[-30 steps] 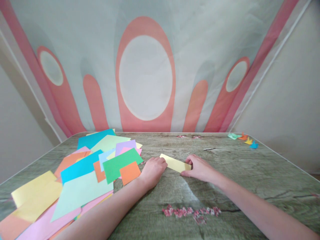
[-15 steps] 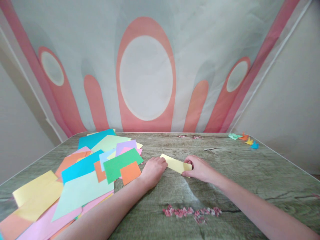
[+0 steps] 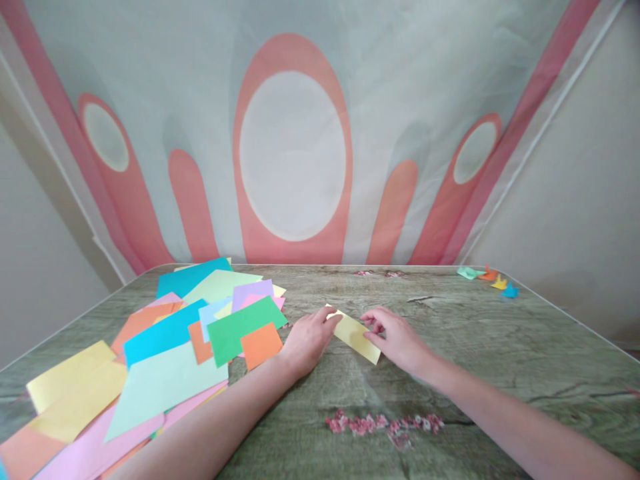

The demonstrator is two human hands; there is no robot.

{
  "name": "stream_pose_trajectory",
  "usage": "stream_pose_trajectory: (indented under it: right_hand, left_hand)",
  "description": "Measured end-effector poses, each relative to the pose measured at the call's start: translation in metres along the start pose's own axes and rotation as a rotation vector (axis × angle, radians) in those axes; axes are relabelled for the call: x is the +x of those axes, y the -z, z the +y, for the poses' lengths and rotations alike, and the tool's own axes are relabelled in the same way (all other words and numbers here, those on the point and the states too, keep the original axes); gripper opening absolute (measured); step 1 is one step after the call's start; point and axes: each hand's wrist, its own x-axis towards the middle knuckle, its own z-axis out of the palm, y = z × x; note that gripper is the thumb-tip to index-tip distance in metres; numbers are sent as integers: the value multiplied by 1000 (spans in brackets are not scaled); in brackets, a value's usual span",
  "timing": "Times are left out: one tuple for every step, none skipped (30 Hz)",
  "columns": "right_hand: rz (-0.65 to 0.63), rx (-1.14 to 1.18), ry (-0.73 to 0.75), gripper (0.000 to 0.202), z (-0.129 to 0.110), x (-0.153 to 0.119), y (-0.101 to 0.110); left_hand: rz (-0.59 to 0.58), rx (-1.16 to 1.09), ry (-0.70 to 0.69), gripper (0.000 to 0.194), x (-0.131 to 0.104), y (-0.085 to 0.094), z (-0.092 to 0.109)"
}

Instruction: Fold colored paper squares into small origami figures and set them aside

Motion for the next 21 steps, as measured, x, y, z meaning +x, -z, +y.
stream_pose_trajectory:
  right_hand:
    - [19,-21,30,23,-4,-1,0]
    - [27,-32,67,23,-8,-3,1]
    - [41,-38,102,24,-12,-4,0]
    - [46,-44,139,24,-15,-6,0]
    - [58,-46,172,25,-19,-8,-1]
    - [59,-44,202,25,-22,-10,-2]
    - [59,-38,228,25,-24,-12,-3]
    - [58,-32,248,25,-26,-13,-4]
    - [54,-25,264,24,-27,-14,-5]
    - [53,-18,275,24,-28,-15,-6]
    - [51,-12,281,24,-28,-15,-7]
    - [51,-6,282,24,-28,-16,-7]
    - [53,-1,280,24,-27,-16,-7]
    - [55,2,276,24,-26,-15,-8]
    - [58,2,269,23,-26,-15,-8]
    - [61,1,263,23,-25,-15,-8]
    - [63,-1,259,23,-25,-15,-8]
    - [62,-3,259,23,-24,-15,-7]
    - [61,-5,259,22,-24,-15,-7]
    - [60,-6,260,22,-25,-15,-7]
    - [59,-7,258,21,-25,-14,-7]
  left_hand:
    - [13,-25,9,44,0,0,1]
    - [26,-52,14,51,-1,0,1]
    - [34,-77,13,56,-1,1,2]
    - [37,-100,5,60,-1,1,3]
    - [36,-121,-10,62,-2,2,4]
    - [34,-141,-32,63,-2,3,5]
    - [35,-159,-52,62,-2,3,6]
    - [41,-178,-69,61,-3,4,6]
    - [53,-198,-82,59,-3,4,7]
    - [68,-219,-90,56,-3,4,7]
    - [86,-238,-94,54,-3,4,6]
    - [104,-254,-93,51,-3,3,6]
    - [121,-266,-90,48,-3,2,5]
    - [135,-275,-85,45,-3,1,4]
    - [149,-280,-75,42,-3,0,4]
    - [162,-282,-63,39,-3,-1,3]
    - [173,-282,-51,36,-3,-1,3]
    - [181,-279,-41,33,-3,-1,3]
    - [185,-275,-33,30,-3,-1,3]
    - [186,-271,-28,28,-3,-1,2]
    - [188,-266,-22,26,-2,-1,2]
